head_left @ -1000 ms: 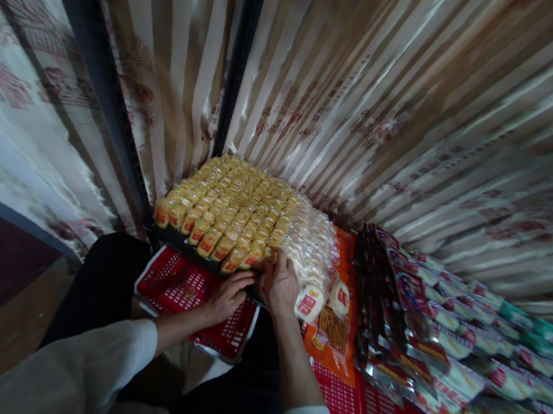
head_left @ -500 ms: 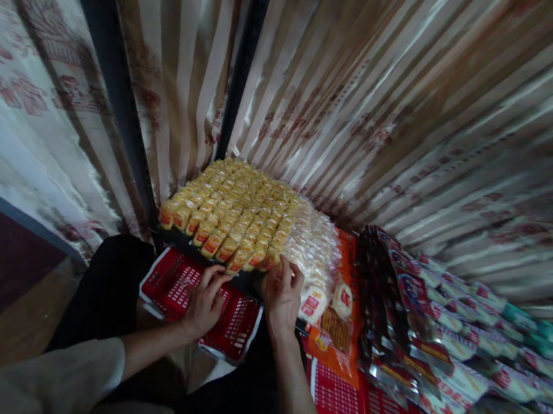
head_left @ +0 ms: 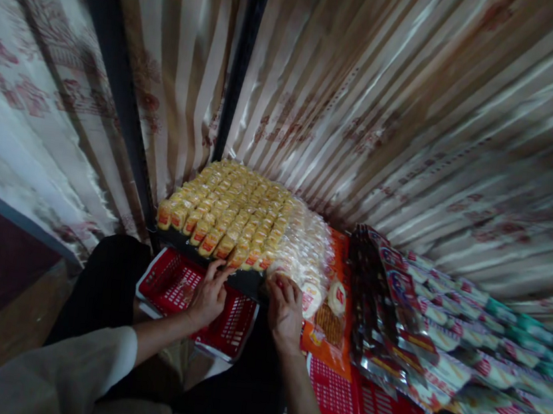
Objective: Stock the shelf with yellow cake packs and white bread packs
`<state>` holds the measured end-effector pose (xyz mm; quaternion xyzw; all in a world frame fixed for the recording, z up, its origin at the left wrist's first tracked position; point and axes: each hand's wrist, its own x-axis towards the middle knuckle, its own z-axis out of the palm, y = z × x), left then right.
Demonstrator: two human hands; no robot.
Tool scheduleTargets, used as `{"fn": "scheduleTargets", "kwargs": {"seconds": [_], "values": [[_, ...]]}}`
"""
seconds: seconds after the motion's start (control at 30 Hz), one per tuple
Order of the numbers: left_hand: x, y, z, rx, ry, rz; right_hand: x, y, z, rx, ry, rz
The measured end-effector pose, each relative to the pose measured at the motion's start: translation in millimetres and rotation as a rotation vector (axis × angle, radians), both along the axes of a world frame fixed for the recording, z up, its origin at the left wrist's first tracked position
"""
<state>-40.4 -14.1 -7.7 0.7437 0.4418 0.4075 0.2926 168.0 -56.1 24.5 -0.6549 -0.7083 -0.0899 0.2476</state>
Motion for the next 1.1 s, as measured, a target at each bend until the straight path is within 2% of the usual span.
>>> {"fn": "scheduleTargets", "kwargs": {"seconds": [0.2,0.43,0.57,0.7,0.9,1.0,1.1], "values": [[1,1,1.1,-0.001,-0.050,-0.035,-19,0,0.2,0.074,0.151,0.020],[-8,0,0.9,-0.043,-0.087,-0.089,-71,24,1.2,-0.080,0.593,-0.003],[-11,1,-3.5,-0.020,-0.076,-0.046,-93,37,-0.2,-0.083,0.679,-0.054],[-13,-1,-2.0,-0.023,-0.055,-0.010,-106,37,6.7,-0.050,0.706,-0.106],[-1,-9,8.5,0.065,-0.090,-0.111,-95,16,6.0,-0.016,0.787,-0.248],[16,-10,9.5,0.048,-0.073,-0.201,-79,8,0.6,-0.007,0.768,-0.327],[35,-7,9.9,0.012,-0.046,-0.218,-65,10,0.5,0.012,0.723,-0.372]]}}
